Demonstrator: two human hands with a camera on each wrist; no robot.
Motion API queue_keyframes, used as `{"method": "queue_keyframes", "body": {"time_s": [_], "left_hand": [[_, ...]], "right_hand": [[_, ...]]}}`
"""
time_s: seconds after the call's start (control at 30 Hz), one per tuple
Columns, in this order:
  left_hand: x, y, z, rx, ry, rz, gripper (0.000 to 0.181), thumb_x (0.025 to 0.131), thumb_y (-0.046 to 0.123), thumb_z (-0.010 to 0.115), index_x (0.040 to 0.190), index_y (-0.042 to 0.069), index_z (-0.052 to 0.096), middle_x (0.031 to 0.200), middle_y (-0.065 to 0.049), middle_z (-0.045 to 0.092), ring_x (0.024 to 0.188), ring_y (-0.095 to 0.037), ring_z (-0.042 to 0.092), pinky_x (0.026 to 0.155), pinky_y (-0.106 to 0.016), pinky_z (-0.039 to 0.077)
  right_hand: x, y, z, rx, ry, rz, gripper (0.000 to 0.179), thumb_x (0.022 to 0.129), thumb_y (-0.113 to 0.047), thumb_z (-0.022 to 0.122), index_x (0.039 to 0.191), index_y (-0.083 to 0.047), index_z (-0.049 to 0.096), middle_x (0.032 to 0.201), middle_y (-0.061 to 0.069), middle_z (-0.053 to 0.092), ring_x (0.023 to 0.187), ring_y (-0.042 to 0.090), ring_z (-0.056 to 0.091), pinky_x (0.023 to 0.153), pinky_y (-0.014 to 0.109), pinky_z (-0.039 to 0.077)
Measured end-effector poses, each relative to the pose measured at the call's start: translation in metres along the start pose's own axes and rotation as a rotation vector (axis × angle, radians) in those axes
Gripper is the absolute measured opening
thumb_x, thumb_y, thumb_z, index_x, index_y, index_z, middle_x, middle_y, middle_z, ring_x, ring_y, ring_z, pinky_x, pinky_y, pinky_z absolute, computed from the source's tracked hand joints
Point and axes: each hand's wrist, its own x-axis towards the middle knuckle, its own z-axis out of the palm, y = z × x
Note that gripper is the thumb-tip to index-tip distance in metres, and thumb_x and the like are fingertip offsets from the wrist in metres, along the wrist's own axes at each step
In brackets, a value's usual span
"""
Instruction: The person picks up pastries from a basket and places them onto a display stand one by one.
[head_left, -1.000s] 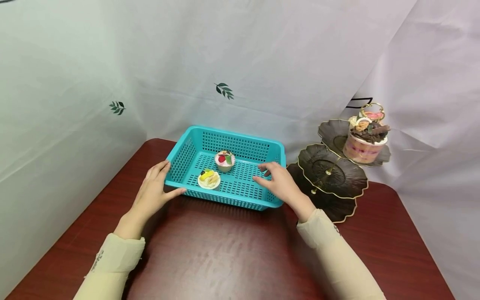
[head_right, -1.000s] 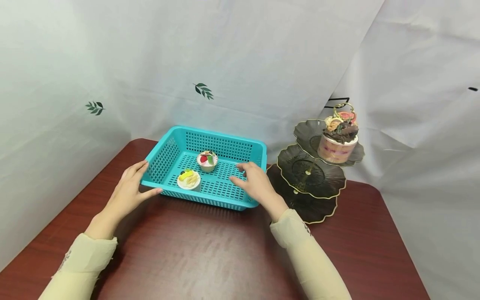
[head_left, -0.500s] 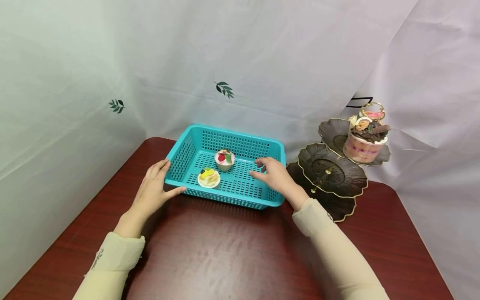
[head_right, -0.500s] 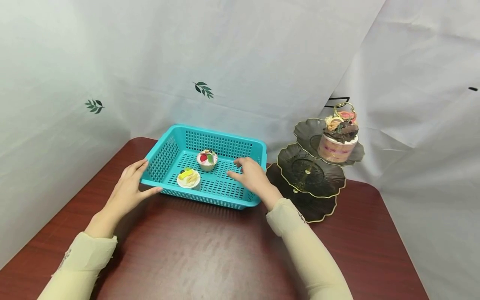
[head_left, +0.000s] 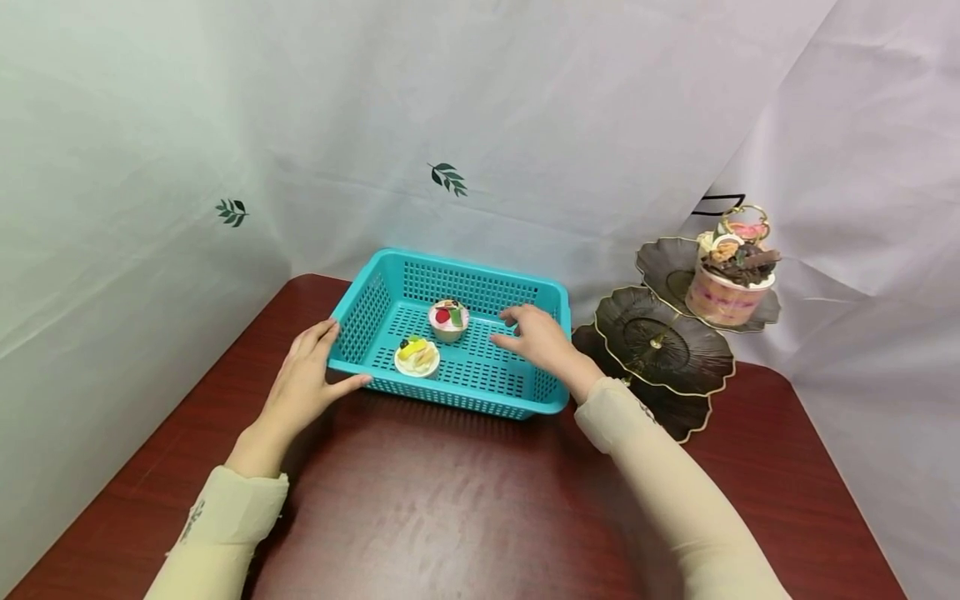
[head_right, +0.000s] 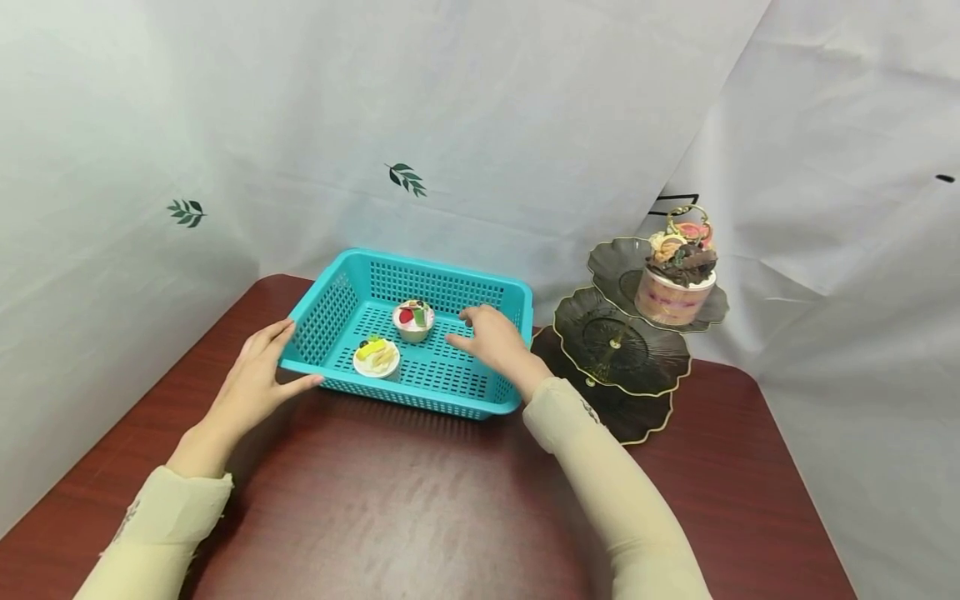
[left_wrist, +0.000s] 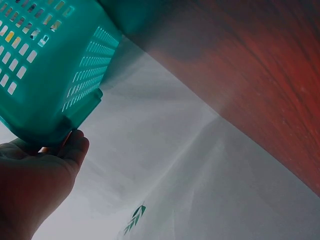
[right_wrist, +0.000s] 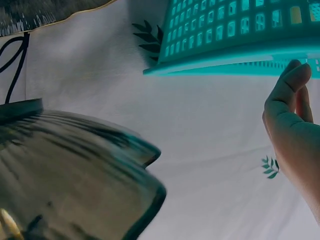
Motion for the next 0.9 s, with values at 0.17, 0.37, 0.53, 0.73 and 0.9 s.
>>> {"method": "queue_keyframes", "body": {"time_s": [0.17,0.37,0.53,0.73,0.9], "left_hand": [[0.000,-0.001,0.000,-0.001,0.001,0.005,0.096,0.077,0.042,0.079,0.144,-0.011,0.034,0.149,-0.026,0.033,0.136,-0.043,0.029,0.105,-0.064,0.035],[-0.001,-0.002,0.002,0.000,-0.005,0.001,0.097,0.078,0.046,0.077,0.145,-0.009,0.033,0.150,-0.025,0.033,0.137,-0.043,0.028,0.105,-0.064,0.034],[-0.002,-0.002,0.003,0.002,-0.006,-0.004,0.097,0.077,0.045,0.077,0.145,-0.009,0.033,0.150,-0.025,0.033,0.136,-0.043,0.029,0.105,-0.063,0.035],[-0.002,-0.001,0.003,0.003,-0.006,-0.007,0.097,0.077,0.045,0.078,0.145,-0.009,0.033,0.149,-0.025,0.033,0.136,-0.043,0.028,0.106,-0.063,0.034],[-0.002,-0.001,0.001,0.003,0.000,-0.005,0.097,0.077,0.044,0.078,0.144,-0.009,0.033,0.149,-0.025,0.033,0.136,-0.043,0.029,0.105,-0.064,0.034]], "right_hand": [[0.006,-0.002,0.003,-0.016,-0.017,0.004,0.052,0.093,-0.038,0.062,0.132,-0.005,0.056,0.124,0.015,0.061,0.104,0.027,0.063,0.088,0.041,0.054],[0.016,-0.005,0.005,-0.055,-0.039,-0.002,0.053,0.092,-0.038,0.063,0.131,-0.003,0.057,0.124,0.017,0.063,0.106,0.028,0.063,0.091,0.043,0.053],[0.024,-0.006,0.008,-0.079,-0.060,-0.004,0.055,0.093,-0.038,0.062,0.133,-0.001,0.055,0.125,0.018,0.063,0.113,0.030,0.061,0.094,0.044,0.052],[0.033,-0.008,0.013,-0.079,-0.086,0.019,0.055,0.092,-0.036,0.063,0.134,-0.001,0.054,0.126,0.018,0.062,0.114,0.030,0.060,0.094,0.044,0.052],[0.041,-0.011,0.015,-0.126,-0.096,0.027,0.057,0.092,-0.040,0.063,0.134,-0.001,0.054,0.128,0.017,0.062,0.115,0.029,0.060,0.096,0.043,0.051]]}}
